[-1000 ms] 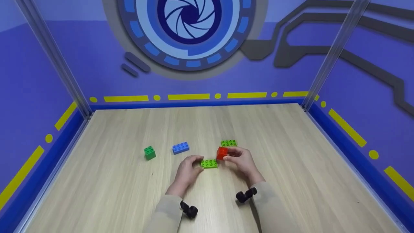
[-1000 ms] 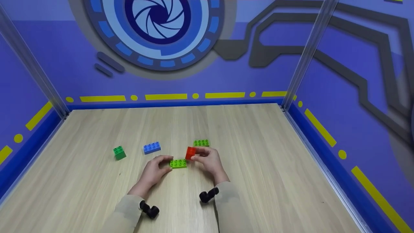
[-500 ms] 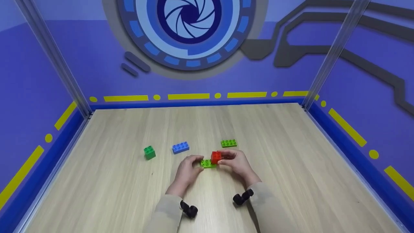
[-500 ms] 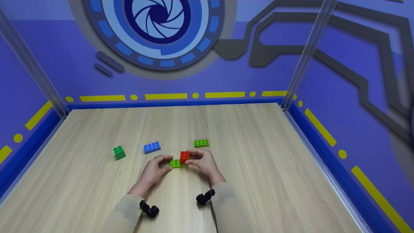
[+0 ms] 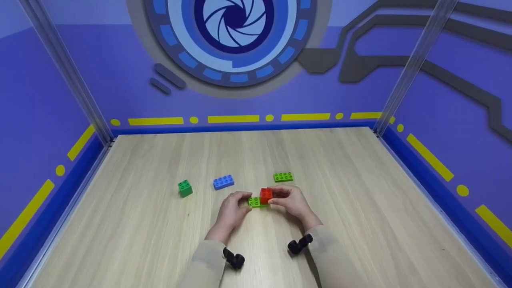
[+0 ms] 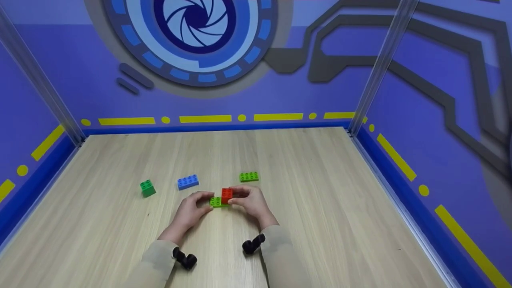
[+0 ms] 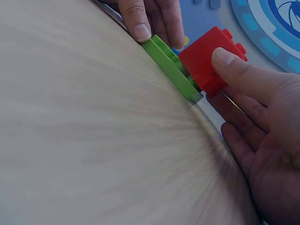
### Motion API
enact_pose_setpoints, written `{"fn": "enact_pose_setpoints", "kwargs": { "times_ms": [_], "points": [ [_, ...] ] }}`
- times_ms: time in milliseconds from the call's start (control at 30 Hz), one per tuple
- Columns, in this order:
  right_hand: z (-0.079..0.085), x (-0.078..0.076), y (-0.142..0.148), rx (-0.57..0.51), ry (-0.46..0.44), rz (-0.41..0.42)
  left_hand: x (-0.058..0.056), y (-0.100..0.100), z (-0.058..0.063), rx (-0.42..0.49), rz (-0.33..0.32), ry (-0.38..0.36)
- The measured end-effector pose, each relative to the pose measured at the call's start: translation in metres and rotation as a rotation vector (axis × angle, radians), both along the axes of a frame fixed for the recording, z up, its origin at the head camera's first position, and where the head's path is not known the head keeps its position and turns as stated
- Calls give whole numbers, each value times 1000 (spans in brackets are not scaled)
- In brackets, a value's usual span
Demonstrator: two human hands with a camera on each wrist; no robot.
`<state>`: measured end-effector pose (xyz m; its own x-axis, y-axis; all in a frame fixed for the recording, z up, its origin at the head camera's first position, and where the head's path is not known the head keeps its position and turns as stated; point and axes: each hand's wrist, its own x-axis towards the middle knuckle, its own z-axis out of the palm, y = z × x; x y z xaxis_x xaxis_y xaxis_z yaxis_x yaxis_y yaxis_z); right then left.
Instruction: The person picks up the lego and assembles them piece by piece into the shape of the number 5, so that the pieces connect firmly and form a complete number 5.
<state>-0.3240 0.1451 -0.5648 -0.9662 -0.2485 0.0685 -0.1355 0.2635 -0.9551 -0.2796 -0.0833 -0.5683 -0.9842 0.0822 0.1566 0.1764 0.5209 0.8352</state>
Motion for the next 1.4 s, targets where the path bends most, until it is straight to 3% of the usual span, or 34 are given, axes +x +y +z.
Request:
{"fn": "enact_pose_setpoints", "kwargs": {
  "times_ms": [567, 1400],
  "points": [
    [0, 1, -3, -6, 22, 55, 0, -1, 0, 9, -3, -26],
    [4, 2, -3, 103, 34, 65, -1, 0, 0, 8, -10, 0]
  ]
}}
